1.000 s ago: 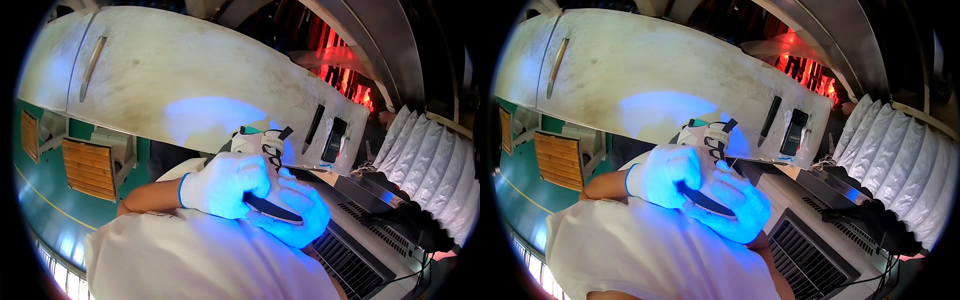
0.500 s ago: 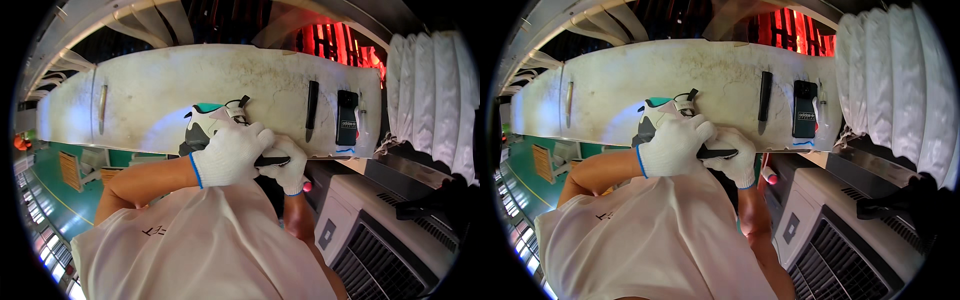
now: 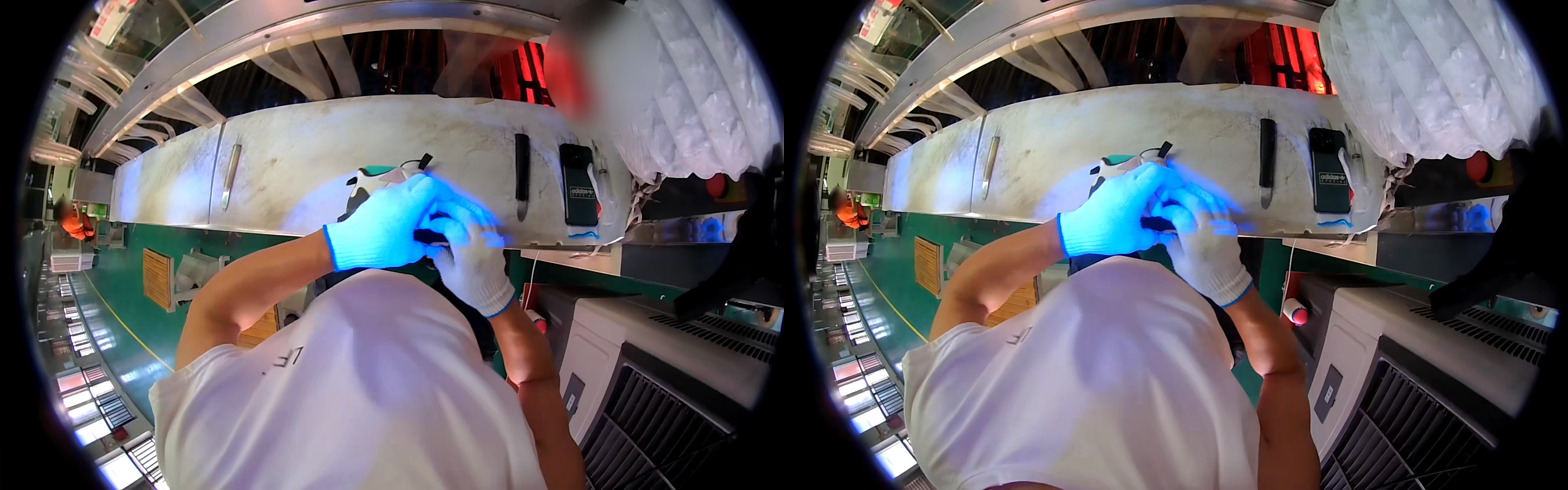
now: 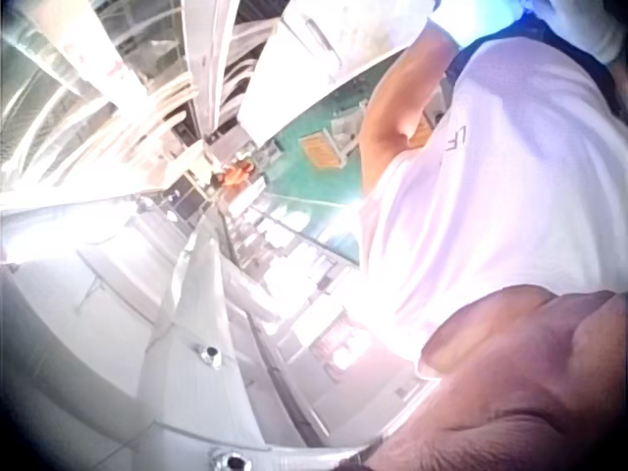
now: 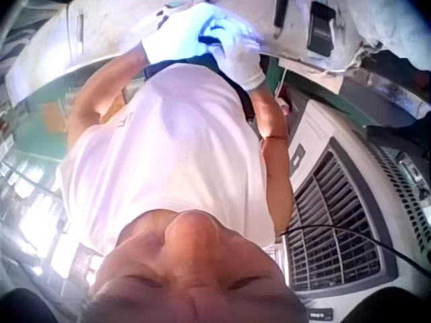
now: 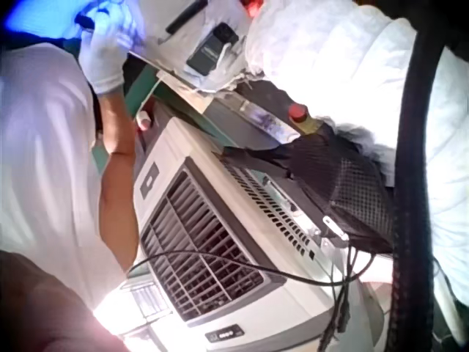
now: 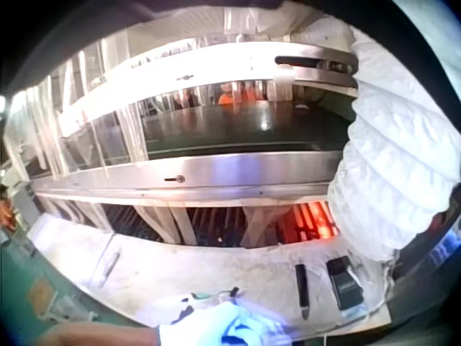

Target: The person handles a small white cylindrical object and a syringe-like tool on a workbench. They then pick up a sneaker and use a black handheld device to apply a substance to the shoe's sole and sides. The person rotates the shoe to access different areas while applying the treatment.

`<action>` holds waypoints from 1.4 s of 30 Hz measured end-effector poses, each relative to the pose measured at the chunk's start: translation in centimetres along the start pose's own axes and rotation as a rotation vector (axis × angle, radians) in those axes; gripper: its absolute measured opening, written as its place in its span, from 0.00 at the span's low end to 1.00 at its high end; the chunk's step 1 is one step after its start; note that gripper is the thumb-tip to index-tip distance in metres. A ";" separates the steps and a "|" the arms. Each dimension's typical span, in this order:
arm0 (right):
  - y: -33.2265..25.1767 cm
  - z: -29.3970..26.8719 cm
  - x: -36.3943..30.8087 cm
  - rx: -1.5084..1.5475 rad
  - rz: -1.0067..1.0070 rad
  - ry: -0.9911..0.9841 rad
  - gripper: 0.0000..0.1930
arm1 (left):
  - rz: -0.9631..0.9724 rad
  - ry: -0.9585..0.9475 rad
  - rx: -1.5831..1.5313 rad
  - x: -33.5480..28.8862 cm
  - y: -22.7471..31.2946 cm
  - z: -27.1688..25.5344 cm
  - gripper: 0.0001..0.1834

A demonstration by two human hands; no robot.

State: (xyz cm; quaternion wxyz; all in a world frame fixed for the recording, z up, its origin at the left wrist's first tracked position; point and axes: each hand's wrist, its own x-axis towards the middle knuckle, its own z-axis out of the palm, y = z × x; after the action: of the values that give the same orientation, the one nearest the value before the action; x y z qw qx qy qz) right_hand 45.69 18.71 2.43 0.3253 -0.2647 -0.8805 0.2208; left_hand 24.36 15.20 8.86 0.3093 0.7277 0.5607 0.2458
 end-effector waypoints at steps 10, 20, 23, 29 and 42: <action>-0.5 -0.5 0.6 0.050 0.065 -0.015 0.19 | -0.116 0.063 0.679 -5.3 -1.4 -1.4 0.27; 0.1 -1.2 1.6 0.110 0.019 -0.034 0.21 | -0.179 0.071 0.576 -4.5 -1.1 1.2 0.24; -0.3 -1.2 1.9 0.145 -0.007 0.011 0.23 | -0.079 0.140 0.517 -3.9 -1.7 0.8 0.27; 0.1 0.1 1.8 0.152 0.001 0.068 0.23 | -0.229 0.136 0.378 -3.1 -1.9 0.5 0.29; -0.3 -0.1 2.4 0.235 0.219 0.068 0.33 | -0.355 0.284 0.337 -2.7 -1.7 1.2 0.39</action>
State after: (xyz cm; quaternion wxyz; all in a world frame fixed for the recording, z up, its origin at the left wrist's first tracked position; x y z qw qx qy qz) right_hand 44.10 20.01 3.76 0.3577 -0.3266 -0.8029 0.3474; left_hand 23.44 12.71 6.78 0.1402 0.6176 0.7501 0.1906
